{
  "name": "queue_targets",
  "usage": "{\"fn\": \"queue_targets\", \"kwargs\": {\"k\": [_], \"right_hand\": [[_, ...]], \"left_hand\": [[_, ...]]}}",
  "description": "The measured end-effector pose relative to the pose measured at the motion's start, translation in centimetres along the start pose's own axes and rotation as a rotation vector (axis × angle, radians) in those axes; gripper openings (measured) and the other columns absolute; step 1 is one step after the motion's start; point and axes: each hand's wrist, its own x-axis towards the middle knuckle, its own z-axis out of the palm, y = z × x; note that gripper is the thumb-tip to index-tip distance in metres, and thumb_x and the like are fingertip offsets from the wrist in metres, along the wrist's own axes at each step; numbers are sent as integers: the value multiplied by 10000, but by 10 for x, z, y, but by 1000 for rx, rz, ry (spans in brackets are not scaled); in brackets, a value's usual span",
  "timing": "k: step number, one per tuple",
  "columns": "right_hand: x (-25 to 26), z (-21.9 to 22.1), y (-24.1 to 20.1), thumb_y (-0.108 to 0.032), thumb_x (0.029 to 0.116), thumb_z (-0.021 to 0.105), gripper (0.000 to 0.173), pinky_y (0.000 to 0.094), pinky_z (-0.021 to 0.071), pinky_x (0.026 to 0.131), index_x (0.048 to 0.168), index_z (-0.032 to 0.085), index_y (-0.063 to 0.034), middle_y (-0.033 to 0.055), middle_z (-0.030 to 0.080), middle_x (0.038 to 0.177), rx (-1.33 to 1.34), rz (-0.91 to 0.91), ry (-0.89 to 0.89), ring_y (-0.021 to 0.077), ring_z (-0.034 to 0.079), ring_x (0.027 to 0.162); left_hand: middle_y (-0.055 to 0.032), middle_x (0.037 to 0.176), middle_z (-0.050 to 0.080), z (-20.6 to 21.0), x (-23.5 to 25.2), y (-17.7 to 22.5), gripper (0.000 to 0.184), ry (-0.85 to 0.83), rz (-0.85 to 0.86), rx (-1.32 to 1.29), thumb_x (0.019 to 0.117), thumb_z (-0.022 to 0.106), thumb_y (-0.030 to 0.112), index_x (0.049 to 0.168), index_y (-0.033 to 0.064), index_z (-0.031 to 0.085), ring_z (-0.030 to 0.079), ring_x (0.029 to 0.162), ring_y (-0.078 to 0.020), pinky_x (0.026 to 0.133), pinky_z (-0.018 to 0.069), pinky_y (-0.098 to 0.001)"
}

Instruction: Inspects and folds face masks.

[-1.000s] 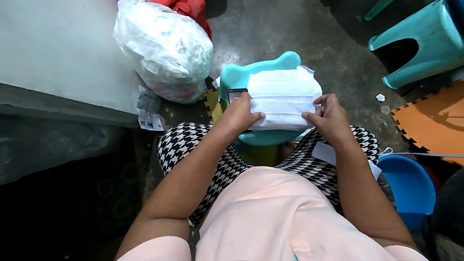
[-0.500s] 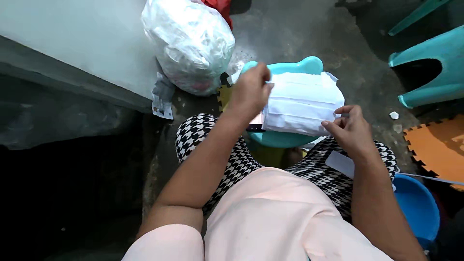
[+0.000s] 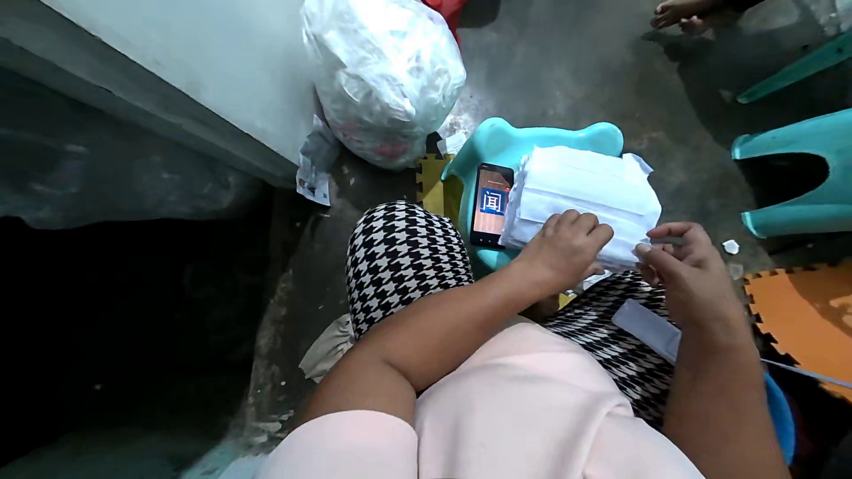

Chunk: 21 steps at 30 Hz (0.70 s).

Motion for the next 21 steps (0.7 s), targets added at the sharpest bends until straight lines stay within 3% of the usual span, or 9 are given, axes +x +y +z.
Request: {"fn": "queue_targets", "kwargs": {"k": [2, 5, 10, 13, 21], "right_hand": [[2, 1, -1, -64, 946, 563, 199, 162, 487, 551, 1127, 497, -116, -81, 568, 724, 59, -10, -13, -4, 549, 564], [2, 3, -7, -51, 957, 556, 159, 159, 479, 545, 1090, 520, -130, -83, 577, 708, 90, -14, -15, -5, 538, 552], [3, 2, -10, -43, 972, 556, 132, 174, 466, 537, 1078, 535, -120, -65, 564, 711, 107, -24, 7, 13, 519, 546], [4, -1, -9, -33, 982, 556, 134, 178, 480, 547, 1095, 546, -104, -41, 581, 743, 101, -25, 13, 23, 536, 564], [5, -3, 6, -29, 947, 592, 122, 188, 500, 597, 1056, 579, -83, -32, 600, 780, -4, -41, -8, 28, 566, 621]], "left_hand": [[-135, 1055, 682, 4, -1, 1, 379, 34, 13, 58, 838, 826, 322, 1081, 55, 711, 651, 1035, -315, 860, 535, -467], [-155, 1067, 681, 7, -1, 2, 329, 94, 25, 100, 841, 821, 267, 1049, 38, 707, 667, 998, -325, 821, 551, -463], [-193, 1187, 645, 6, -1, -3, 189, 111, 4, 36, 913, 747, 132, 1039, 7, 683, 660, 1065, -345, 886, 563, -466], [-195, 1185, 642, 9, -1, -5, 77, 127, 8, 16, 927, 684, 38, 997, 6, 683, 657, 1076, -341, 905, 563, -460], [-168, 1145, 662, 9, -3, -5, 137, 141, 27, 45, 996, 627, 114, 945, 11, 699, 669, 1006, -309, 863, 567, -428]]}}
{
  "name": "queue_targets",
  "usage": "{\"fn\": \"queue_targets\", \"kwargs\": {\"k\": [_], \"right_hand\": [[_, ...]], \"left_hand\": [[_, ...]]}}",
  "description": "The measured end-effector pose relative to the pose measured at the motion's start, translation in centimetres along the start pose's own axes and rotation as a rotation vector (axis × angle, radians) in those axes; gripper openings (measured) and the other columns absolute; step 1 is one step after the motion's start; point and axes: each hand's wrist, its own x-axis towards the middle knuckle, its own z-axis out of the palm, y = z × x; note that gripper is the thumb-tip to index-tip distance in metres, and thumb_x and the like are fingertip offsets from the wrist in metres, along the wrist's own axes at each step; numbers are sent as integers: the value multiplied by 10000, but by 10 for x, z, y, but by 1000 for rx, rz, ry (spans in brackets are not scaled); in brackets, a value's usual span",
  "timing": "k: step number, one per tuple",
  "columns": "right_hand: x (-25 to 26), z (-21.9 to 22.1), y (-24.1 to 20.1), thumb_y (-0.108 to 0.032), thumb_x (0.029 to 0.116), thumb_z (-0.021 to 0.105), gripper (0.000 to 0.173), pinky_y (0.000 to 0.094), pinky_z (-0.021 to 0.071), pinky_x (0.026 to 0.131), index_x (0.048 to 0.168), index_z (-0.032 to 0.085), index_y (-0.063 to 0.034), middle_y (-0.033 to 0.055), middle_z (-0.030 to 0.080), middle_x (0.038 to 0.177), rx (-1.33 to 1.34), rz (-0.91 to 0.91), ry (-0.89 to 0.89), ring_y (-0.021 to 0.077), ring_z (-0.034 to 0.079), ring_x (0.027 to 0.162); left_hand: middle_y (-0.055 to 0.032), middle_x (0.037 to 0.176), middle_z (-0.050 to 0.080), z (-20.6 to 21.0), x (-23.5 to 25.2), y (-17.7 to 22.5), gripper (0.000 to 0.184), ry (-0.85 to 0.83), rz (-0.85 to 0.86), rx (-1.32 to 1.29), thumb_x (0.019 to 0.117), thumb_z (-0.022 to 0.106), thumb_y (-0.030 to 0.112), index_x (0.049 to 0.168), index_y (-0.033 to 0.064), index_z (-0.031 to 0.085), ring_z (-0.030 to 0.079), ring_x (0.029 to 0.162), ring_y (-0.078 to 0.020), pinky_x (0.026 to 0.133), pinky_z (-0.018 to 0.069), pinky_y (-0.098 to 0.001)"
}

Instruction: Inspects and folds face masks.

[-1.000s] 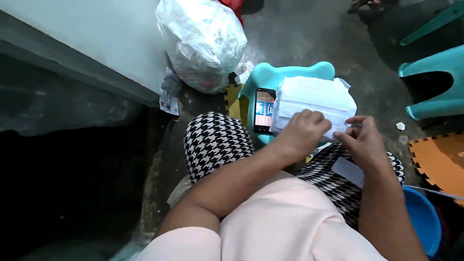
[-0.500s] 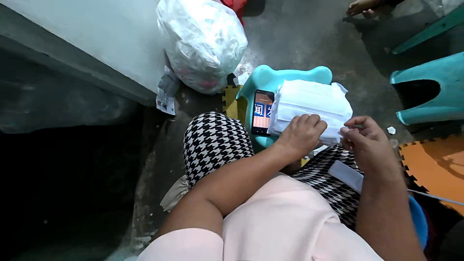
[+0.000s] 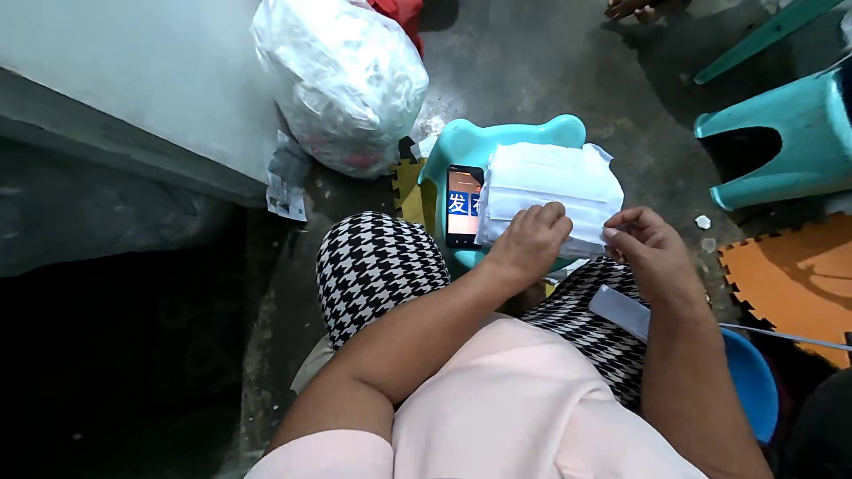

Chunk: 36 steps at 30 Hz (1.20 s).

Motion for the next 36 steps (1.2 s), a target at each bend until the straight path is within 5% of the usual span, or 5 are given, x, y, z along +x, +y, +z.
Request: {"fn": "queue_targets", "kwargs": {"k": [10, 17, 21, 26, 36], "right_hand": [[-2, 2, 3, -55, 985, 614, 104, 335, 488, 663, 1084, 628, -26, 59, 605, 823, -364, -5, -14, 120, 561, 697], [2, 2, -1, -73, 1004, 602, 209, 597, 509, 777, 1183, 623, 33, 225, 653, 968, -607, 41, 91, 374, 641, 856], [6, 3, -3, -155, 1027, 594, 245, 591, 498, 803, 1184, 620, 31, 237, 622, 1032, -590, 17, 154, 385, 620, 913], [13, 12, -4, -247, 1005, 659, 313, 572, 494, 781, 1128, 627, 38, 238, 594, 1034, -591, -29, 185, 381, 605, 897], [17, 16, -3, -122, 989, 661, 190, 499, 508, 699, 1087, 591, 25, 180, 623, 903, -503, -101, 197, 295, 614, 768]], "left_hand": [[-172, 1218, 663, -1, -2, 4, 292, -99, -7, 51, 989, 652, 282, 907, 9, 717, 660, 1056, -319, 892, 546, -449], [-147, 1192, 681, -8, -5, 3, 148, -67, 73, -6, 968, 670, 199, 953, 63, 728, 629, 1168, -329, 1039, 484, -489], [-202, 1470, 550, 0, -11, 11, 353, -119, 113, 71, 952, 699, 231, 1258, 55, 685, 397, 1464, -406, 1222, 244, -600], [-226, 1670, 240, 5, -16, 15, 781, -346, 26, 231, 968, 647, 447, 1568, 19, 389, 156, 1559, -429, 1208, 101, -687], [-206, 1646, 314, -3, -14, 11, 588, -345, 33, 145, 985, 645, 389, 1496, 121, 531, 226, 1542, -420, 1210, 114, -690]]}}
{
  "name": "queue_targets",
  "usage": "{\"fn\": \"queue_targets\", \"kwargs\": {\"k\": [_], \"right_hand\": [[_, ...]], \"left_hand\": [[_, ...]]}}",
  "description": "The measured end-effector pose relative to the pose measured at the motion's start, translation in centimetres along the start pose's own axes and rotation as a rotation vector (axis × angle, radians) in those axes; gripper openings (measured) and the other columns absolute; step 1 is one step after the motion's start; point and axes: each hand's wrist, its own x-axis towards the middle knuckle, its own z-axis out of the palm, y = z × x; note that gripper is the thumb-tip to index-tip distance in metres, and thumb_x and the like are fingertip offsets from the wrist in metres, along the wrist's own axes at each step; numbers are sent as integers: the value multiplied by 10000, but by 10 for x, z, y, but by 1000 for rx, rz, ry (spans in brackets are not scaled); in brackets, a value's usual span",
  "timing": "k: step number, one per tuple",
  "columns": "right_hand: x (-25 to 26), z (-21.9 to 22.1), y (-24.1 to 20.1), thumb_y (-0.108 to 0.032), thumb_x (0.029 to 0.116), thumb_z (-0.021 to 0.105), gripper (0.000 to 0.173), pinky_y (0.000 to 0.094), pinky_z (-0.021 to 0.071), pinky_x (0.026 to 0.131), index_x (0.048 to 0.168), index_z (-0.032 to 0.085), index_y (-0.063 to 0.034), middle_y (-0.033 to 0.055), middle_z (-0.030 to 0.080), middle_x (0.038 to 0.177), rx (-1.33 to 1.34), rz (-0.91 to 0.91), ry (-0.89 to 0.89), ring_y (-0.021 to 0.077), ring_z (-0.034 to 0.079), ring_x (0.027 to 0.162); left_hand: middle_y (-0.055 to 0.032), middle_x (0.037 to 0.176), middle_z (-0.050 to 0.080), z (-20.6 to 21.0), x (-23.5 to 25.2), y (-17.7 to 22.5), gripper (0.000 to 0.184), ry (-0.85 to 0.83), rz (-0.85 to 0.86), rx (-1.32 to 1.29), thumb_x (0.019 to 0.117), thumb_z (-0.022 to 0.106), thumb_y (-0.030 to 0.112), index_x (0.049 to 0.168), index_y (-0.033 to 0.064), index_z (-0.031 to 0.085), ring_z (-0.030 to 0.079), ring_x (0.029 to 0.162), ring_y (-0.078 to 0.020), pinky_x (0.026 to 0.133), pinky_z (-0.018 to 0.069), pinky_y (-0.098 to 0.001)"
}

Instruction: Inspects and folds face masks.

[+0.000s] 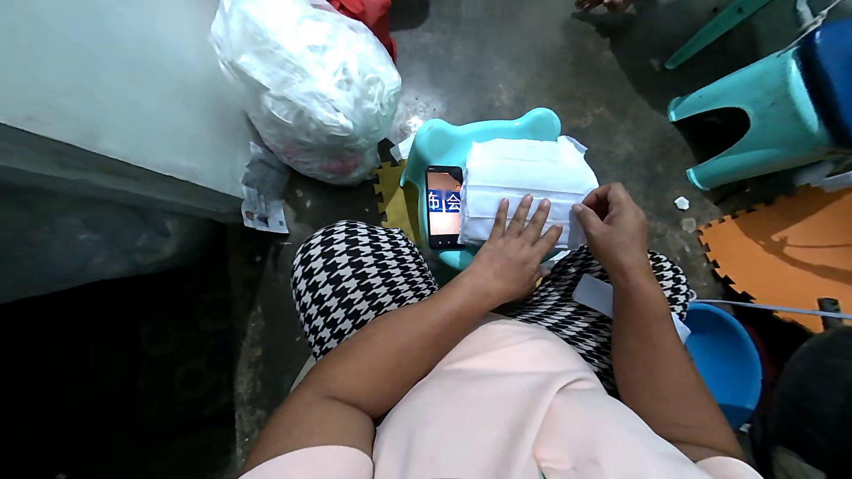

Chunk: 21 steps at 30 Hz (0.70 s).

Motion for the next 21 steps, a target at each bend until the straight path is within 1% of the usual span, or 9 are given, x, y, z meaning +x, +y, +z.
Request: {"fn": "queue_targets", "kwargs": {"k": [1, 2, 4, 5, 8, 10, 13, 17, 21], "right_hand": [[0, 0, 0, -121, 992, 659, 197, 504, 513, 698, 1097, 587, 29, 184, 627, 900, 3, 3, -1, 297, 620, 763], [0, 0, 1, -128, 995, 658, 205, 507, 517, 701, 1103, 583, 29, 186, 630, 904, 4, 9, -4, 297, 625, 764], [0, 1, 2, -148, 1003, 650, 212, 497, 517, 695, 1110, 575, 19, 180, 626, 905, 11, 14, -8, 288, 622, 759], [0, 1, 3, -157, 1006, 646, 217, 499, 516, 691, 1116, 575, 15, 179, 626, 904, 18, 14, -8, 287, 620, 754], [-2, 0, 5, -193, 1015, 631, 238, 502, 516, 682, 1144, 570, -2, 167, 636, 909, 45, 17, -15, 281, 622, 746], [-2, -1, 5, -187, 1013, 628, 258, 499, 525, 687, 1176, 562, 3, 175, 642, 934, 65, 4, -27, 281, 628, 753], [-2, -1, 6, -158, 991, 656, 287, 508, 513, 670, 1196, 549, 13, 188, 626, 924, 53, -9, -38, 296, 611, 743], [0, 0, 6, -114, 974, 684, 309, 508, 518, 685, 1212, 539, 20, 192, 624, 923, 41, 27, -65, 301, 613, 750], [-1, -1, 3, -112, 977, 675, 331, 521, 511, 692, 1240, 530, 28, 194, 611, 922, 54, 72, -75, 307, 602, 752]], "left_hand": [[-202, 1602, 397, -5, 0, -4, 479, 82, -4, -69, 987, 648, 343, 1413, 126, 617, 297, 1517, -418, 1207, 147, -693], [-202, 1565, 451, -13, 1, -9, 406, 165, -24, -133, 989, 645, 293, 1354, 118, 663, 350, 1491, -421, 1200, 176, -695], [-204, 1517, 510, -34, 3, -26, 343, 328, -105, -208, 988, 637, 229, 1299, 95, 694, 417, 1451, -422, 1193, 220, -681], [-207, 1497, 529, -46, 4, -38, 322, 389, -164, -223, 995, 629, 221, 1277, 83, 700, 444, 1431, -417, 1187, 255, -653], [-206, 1446, 558, -81, 0, -71, 294, 541, -373, -313, 1001, 623, 219, 1231, 50, 696, 502, 1369, -353, 1141, 387, -517], [-195, 1425, 564, -96, -5, -84, 296, 645, -472, -430, 999, 622, 214, 1229, 39, 681, 495, 1374, -291, 1125, 411, -453], [-178, 1385, 584, -104, -9, -95, 294, 789, -527, -523, 985, 637, 187, 1225, 20, 666, 498, 1360, -237, 1098, 435, -385], [-174, 1381, 574, -110, -13, -102, 273, 942, -534, -542, 967, 650, 166, 1202, 29, 655, 503, 1352, -228, 1052, 472, -347], [-182, 1370, 573, -111, -12, -103, 274, 982, -537, -599, 965, 647, 140, 1207, 12, 646, 507, 1346, -241, 1068, 472, -356]]}}
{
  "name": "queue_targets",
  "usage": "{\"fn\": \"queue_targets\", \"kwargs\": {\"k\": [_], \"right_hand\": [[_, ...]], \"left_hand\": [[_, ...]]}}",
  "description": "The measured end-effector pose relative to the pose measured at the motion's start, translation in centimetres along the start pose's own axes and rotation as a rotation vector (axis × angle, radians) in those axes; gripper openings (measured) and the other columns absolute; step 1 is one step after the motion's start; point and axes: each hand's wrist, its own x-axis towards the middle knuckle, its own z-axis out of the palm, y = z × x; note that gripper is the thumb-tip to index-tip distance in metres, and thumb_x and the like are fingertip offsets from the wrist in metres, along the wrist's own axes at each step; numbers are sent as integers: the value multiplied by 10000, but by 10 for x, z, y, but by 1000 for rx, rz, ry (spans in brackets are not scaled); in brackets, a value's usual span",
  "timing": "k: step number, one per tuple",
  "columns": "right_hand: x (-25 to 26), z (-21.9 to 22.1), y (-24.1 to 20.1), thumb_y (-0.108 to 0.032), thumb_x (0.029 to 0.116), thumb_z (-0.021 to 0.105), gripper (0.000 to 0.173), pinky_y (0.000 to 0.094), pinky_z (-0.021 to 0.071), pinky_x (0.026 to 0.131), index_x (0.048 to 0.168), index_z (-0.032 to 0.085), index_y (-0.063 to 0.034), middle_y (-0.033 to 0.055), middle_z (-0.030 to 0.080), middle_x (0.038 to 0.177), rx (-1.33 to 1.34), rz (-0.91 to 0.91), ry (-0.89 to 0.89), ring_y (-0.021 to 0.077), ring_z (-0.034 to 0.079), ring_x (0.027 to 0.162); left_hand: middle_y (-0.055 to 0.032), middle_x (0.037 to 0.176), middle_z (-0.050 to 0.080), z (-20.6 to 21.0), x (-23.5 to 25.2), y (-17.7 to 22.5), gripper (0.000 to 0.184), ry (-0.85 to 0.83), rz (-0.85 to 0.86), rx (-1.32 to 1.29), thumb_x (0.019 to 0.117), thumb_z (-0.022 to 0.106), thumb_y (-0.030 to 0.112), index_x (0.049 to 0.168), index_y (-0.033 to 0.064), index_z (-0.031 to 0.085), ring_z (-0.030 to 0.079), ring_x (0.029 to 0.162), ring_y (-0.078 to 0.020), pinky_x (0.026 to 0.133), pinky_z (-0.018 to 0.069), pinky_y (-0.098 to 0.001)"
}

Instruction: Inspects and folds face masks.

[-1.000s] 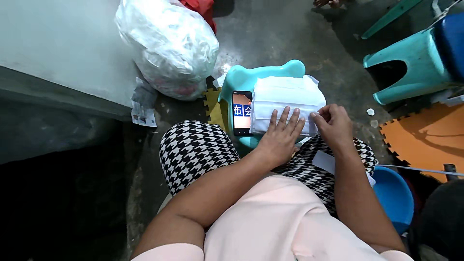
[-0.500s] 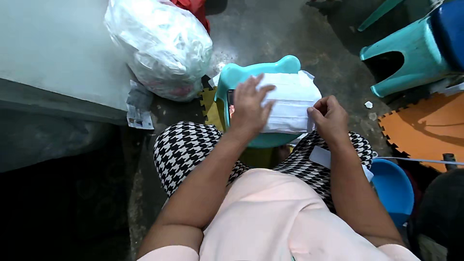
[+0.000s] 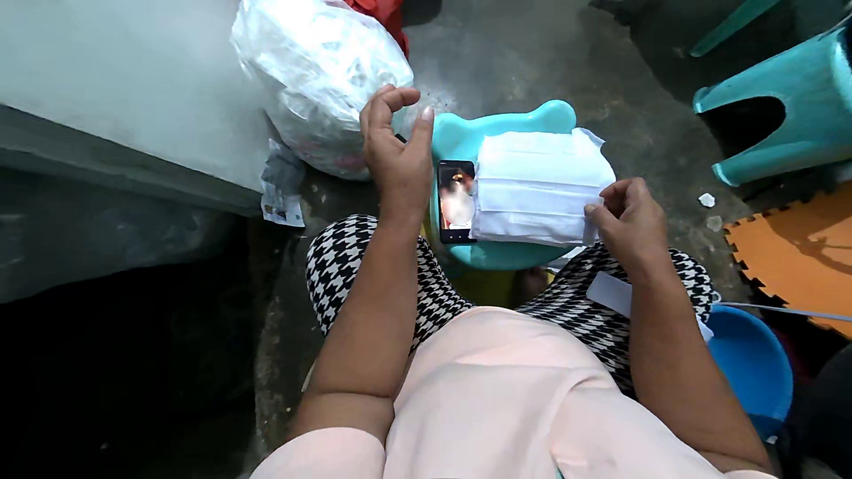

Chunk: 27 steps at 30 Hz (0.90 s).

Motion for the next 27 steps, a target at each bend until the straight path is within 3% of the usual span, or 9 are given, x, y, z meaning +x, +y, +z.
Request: {"fn": "queue_targets", "kwargs": {"k": [12, 21, 24, 27], "right_hand": [[-9, -4, 1, -168, 982, 686, 415, 451, 496, 643, 1289, 475, 14, 121, 586, 811, -11, 56, -64, 217, 566, 663], [-14, -11, -1, -102, 939, 733, 489, 444, 500, 653, 1326, 454, 9, 114, 588, 815, -20, 80, -111, 213, 562, 671], [-12, -13, -6, -158, 957, 724, 477, 591, 507, 713, 1326, 484, 26, 202, 642, 893, -135, 73, -62, 359, 629, 772], [-5, -15, -16, -245, 999, 642, 454, 680, 462, 900, 1283, 524, 89, 331, 576, 1171, -226, -84, 53, 507, 578, 1083]], "left_hand": [[-167, 1344, 588, 1, 1, 0, 260, 16, -3, -65, 965, 649, 142, 1195, 19, 657, 523, 1318, -230, 1045, 480, -351], [-167, 1345, 591, 2, 1, 2, 273, 13, -15, -61, 963, 651, 155, 1203, 25, 659, 526, 1319, -230, 1037, 488, -354], [-172, 1346, 588, 3, 0, 2, 287, 6, -15, -65, 963, 654, 151, 1216, 15, 647, 528, 1318, -232, 1038, 490, -352], [-178, 1350, 582, 4, 0, 0, 291, 0, -12, -71, 961, 661, 159, 1214, 15, 649, 532, 1313, -235, 1031, 498, -353]]}}
